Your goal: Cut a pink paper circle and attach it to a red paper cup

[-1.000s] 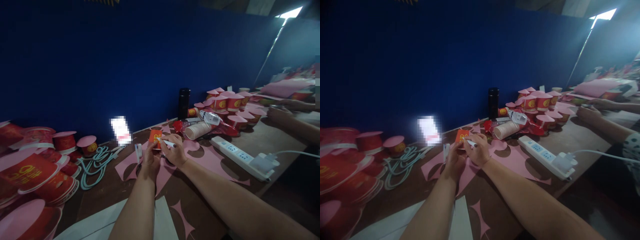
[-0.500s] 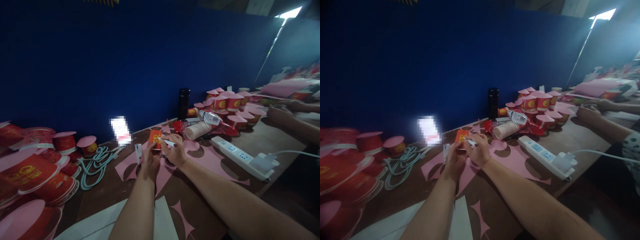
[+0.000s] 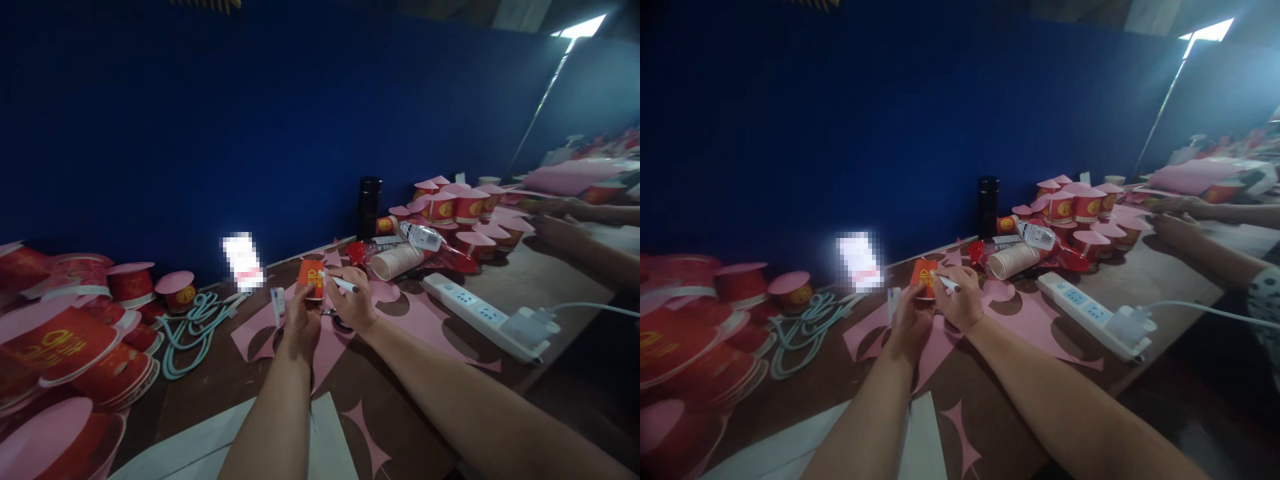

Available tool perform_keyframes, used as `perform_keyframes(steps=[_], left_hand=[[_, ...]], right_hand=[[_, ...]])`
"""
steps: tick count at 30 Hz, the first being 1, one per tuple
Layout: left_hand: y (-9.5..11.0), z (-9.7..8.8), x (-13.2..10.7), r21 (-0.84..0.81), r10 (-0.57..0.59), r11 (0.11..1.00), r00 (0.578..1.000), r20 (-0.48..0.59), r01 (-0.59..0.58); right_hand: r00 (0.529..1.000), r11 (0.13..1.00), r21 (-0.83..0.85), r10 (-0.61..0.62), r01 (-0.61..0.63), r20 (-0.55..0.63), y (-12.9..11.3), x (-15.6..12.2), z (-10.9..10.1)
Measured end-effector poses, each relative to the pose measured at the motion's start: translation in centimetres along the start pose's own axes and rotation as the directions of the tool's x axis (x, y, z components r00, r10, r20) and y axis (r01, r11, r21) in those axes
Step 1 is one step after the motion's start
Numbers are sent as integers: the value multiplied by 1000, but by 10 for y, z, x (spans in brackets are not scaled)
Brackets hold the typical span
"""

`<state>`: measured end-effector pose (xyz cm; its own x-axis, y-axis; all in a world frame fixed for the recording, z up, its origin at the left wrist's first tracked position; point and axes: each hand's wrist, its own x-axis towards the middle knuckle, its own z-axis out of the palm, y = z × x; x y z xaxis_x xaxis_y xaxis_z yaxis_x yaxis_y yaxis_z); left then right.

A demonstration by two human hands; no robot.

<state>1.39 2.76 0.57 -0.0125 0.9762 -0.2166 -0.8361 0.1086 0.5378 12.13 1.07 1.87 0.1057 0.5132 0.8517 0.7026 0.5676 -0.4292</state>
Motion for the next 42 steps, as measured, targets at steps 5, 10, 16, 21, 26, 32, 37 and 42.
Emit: perform_keyframes(steps=[5, 10, 16, 21, 26, 32, 37, 42], left_hand=[[-3, -2, 2, 16, 5, 1000, 1000, 31, -5], [-5, -3, 2, 29, -6, 1000, 999, 51, 5], [-3, 0, -2, 23, -10, 1000, 996, 85, 8], [-4, -1, 0, 21, 4, 1000, 997, 73, -5], [-6, -5, 3, 31, 1, 1000, 996, 92, -4], [-6, -7, 6, 43, -15, 999, 996, 88, 12], [-6, -8, 7, 40, 0, 999, 994, 113, -5], [-5, -6, 6, 23, -2, 1000, 995, 99, -1]], right_hand=[[1000, 1000, 14, -9, 9, -19, 1, 2, -2], [999, 1000, 9, -25, 25, -23, 2, 3, -1], [999, 1000, -14, -24, 24, -24, 3, 3, -1], [999, 1000, -9, -30, 29, -29, 4, 3, -1], [998, 999, -4, -46, 46, -35, 4, 3, 0], [999, 999, -14, -35, 34, -27, 4, 2, 0], [1000, 1000, -10, -21, 21, -9, 3, 1, 0], [999, 999, -6, -36, 36, -1, 3, 0, 0]])
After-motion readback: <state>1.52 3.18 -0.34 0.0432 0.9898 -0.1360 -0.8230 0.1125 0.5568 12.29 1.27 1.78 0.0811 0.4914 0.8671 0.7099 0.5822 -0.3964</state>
